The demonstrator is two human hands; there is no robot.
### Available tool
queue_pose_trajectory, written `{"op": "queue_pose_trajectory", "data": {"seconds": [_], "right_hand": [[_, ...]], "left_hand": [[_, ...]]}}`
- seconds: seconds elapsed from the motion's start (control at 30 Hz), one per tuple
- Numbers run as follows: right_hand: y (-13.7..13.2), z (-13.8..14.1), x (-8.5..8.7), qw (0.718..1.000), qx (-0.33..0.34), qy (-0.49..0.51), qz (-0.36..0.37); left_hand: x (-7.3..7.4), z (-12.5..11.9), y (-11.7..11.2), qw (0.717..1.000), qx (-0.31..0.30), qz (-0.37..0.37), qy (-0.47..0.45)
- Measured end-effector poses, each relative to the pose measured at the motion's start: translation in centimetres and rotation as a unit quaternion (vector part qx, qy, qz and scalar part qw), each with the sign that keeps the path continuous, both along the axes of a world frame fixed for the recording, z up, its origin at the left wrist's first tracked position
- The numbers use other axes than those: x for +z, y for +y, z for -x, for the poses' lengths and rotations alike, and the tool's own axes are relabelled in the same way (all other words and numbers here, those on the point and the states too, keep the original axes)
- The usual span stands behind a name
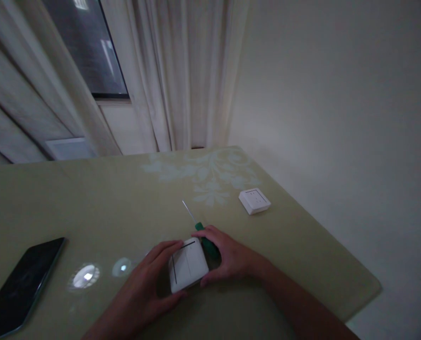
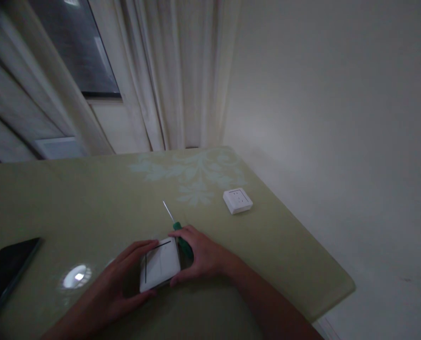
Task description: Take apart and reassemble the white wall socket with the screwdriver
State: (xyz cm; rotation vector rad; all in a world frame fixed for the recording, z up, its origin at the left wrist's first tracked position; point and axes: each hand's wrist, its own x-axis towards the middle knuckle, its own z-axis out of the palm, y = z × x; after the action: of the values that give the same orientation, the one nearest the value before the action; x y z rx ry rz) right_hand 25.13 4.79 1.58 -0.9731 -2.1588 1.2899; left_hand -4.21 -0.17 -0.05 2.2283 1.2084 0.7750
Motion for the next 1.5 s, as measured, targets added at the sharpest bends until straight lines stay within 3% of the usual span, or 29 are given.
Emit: {"op": "queue_pose_trajectory", "data": {"seconds": [0.6,0.93,1.07,1.17,1.27,1.37,1.5], "right_hand": [[-0.3,0.2,0.1,1.0,-0.018,-0.013,-0.018],[0.1,0.1,0.2,0.999,0.0,-0.038,-0.032],[0.9,-0.4,0.6,0.994,-0.05,0.052,-0.086],[1.9,-1.4,0.8,0.965,-0.157,0.155,-0.143],[3.1,-2.9,1.1,0.918,-0.278,0.229,-0.167],[4.2,-4.5,1.3,0.855,-0.382,0.307,-0.172],[5.2,-5.7,1.6,0.79,-0.447,0.383,-0.17]], "left_hand": [[-0.3,-0.1,-0.2,0.997,0.02,0.068,-0.009],[-2.6,0.5,-0.2,1.0,0.025,0.015,-0.01],[-3.5,0.4,0.7,0.998,0.05,0.028,-0.022],[-4.1,-0.4,1.5,0.996,0.073,0.033,-0.026],[-4.1,-2.3,2.2,0.995,0.088,0.04,-0.027],[-3.8,-5.6,2.9,0.993,0.114,0.033,-0.015],[-3.6,-11.0,5.1,0.991,0.132,0.009,-0.011]]}}
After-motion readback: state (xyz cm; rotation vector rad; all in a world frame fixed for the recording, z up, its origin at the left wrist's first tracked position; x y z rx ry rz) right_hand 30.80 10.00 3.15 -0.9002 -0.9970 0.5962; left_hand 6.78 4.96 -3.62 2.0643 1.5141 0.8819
